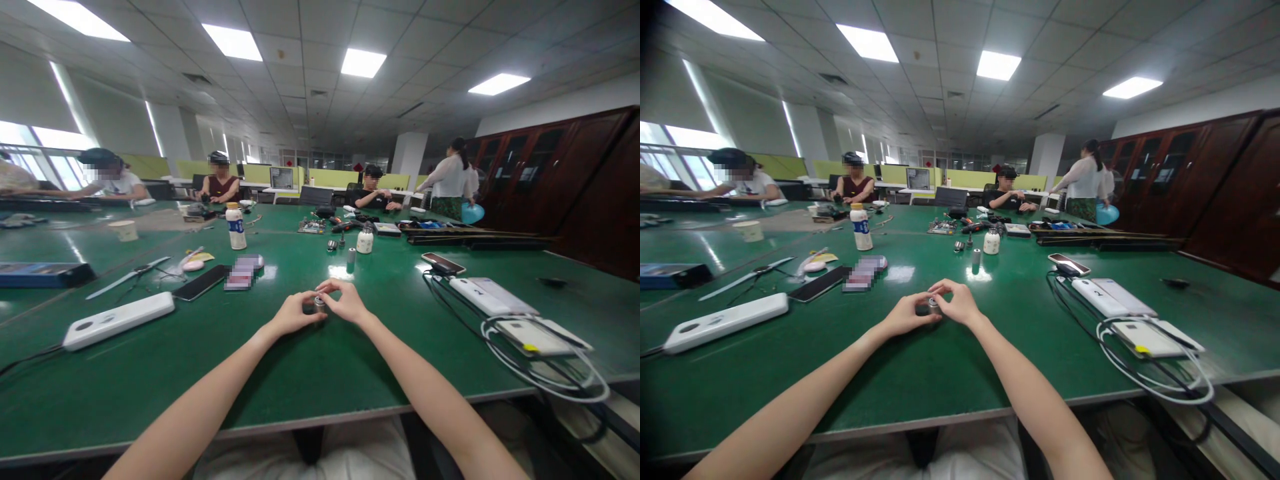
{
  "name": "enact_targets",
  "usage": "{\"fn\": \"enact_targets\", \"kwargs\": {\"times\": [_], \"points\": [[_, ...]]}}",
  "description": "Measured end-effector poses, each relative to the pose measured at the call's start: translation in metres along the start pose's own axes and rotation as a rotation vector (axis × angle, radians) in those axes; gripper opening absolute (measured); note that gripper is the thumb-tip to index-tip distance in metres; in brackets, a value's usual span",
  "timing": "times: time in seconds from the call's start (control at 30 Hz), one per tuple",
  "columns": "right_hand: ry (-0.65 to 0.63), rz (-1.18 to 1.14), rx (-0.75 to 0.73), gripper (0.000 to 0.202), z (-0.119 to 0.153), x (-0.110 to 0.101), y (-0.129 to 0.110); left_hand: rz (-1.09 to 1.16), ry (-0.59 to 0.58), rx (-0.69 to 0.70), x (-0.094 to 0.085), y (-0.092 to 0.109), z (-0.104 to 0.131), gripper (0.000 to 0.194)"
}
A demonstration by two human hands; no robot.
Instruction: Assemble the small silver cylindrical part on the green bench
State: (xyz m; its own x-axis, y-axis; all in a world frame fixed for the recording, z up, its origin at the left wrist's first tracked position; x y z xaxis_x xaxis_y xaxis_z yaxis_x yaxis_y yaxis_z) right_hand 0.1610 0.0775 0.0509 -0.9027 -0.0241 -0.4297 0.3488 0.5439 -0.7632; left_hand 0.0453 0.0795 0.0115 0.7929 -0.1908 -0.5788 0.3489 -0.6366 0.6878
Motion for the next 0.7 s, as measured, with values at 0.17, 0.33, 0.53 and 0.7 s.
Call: {"fn": "enact_targets", "kwargs": {"times": [0.17, 0.33, 0.53, 0.7], "points": [[-0.008, -0.004, 0.023, 0.012, 0.0, -0.004, 0.005, 0.007, 0.0, 0.0, 0.001, -0.001, 0.0, 0.053], [0.008, 0.172, 0.069, 0.011, 0.001, -0.004, 0.001, -0.013, -0.009, 0.014, 0.0, 0.005, 0.0, 0.048], [0.215, 0.166, 0.146, 0.022, -0.001, -0.034, -0.002, -0.067, 0.015, -0.026, -0.004, 0.005, 0.001, 0.065], [0.035, 0.14, 0.034, 0.024, 0.0, -0.012, -0.01, -0.045, -0.004, -0.003, -0.001, 0.005, 0.0, 0.06]]}}
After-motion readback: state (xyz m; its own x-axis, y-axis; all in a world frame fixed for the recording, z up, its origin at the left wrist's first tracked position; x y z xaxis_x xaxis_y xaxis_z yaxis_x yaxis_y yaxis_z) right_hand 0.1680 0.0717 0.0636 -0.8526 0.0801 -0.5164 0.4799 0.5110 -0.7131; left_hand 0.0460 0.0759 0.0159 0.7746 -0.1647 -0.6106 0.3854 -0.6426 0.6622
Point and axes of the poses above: each hand's wrist, its own z-axis away from the middle knuckle, its own x-axis out of the palm, y = z × x, the point moved 9 cm from there along -z, towards the middle knuckle, and after that the axes turned 9 degrees about x, right-handed, at the moved point
